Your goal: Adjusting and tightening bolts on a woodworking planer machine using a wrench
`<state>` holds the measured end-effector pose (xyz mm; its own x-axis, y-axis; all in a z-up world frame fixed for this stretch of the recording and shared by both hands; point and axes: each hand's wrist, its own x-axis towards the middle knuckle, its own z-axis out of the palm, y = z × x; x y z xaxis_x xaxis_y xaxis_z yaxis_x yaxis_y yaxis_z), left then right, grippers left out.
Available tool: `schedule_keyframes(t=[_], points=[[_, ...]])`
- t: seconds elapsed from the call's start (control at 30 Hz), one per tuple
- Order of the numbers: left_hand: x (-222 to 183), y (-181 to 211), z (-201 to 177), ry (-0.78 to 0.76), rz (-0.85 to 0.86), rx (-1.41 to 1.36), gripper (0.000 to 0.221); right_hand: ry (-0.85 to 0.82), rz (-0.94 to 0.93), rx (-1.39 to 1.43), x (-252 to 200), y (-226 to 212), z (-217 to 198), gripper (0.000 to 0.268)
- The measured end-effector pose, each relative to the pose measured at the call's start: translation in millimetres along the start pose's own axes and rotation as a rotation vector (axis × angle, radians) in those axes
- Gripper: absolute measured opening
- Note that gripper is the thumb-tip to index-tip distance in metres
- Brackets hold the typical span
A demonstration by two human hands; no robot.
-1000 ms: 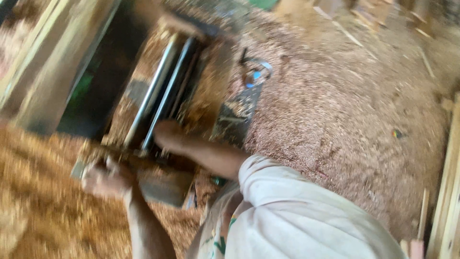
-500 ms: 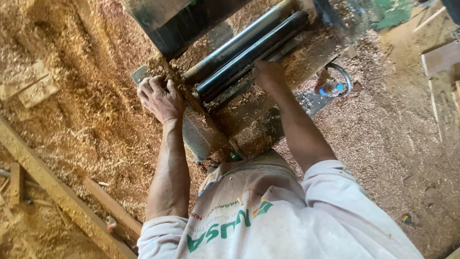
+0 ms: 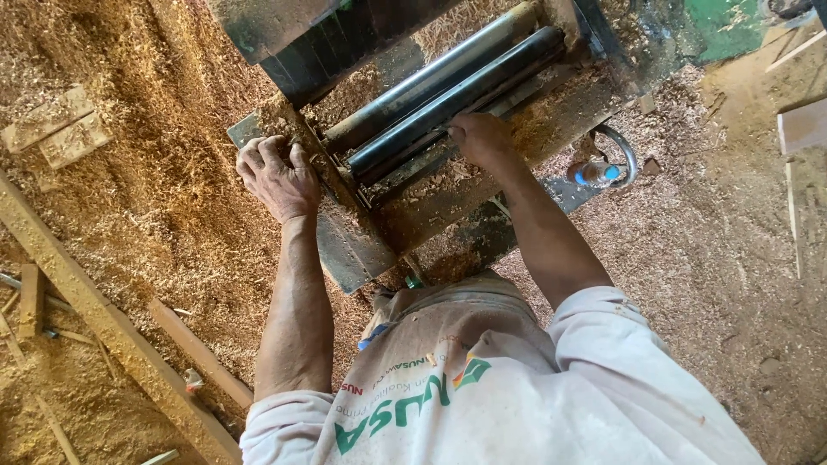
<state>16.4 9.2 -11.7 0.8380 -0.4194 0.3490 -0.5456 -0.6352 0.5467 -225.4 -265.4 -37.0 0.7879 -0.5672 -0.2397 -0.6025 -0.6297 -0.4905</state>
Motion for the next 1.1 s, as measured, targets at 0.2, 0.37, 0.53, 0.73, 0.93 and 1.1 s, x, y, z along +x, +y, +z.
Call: schedule_keyframes(t=[0.2, 0.37, 0.53, 0.73, 0.93, 1.1], points=[[0, 2, 2, 0.018, 0.003, 0.006, 0.024, -0.086, -0.023, -0.035, 19, 5, -4, 0.033], [0, -1, 4, 0.045, 0.020, -0.025, 0.025, -0.173, -0.120, -0.041, 48, 30, -14, 0.023], [1, 1, 3, 0.034, 0.007, -0.016, 0.024, -0.218, -0.120, 0.196, 43, 26, -27, 0.022], [3, 8, 1, 0.002, -0.037, 0.005, 0.024, -0.130, -0.057, 0.044, 46, 25, 9, 0.020], [2, 10, -3, -0.003, -0.022, -0.005, 0.025, -0.117, 0.081, -0.040, 24, -12, 15, 0.022], [3, 3, -2, -0.014, 0.003, -0.009, 0.026, -0.115, 0.066, -0.112, 3, -97, 56, 0.021]])
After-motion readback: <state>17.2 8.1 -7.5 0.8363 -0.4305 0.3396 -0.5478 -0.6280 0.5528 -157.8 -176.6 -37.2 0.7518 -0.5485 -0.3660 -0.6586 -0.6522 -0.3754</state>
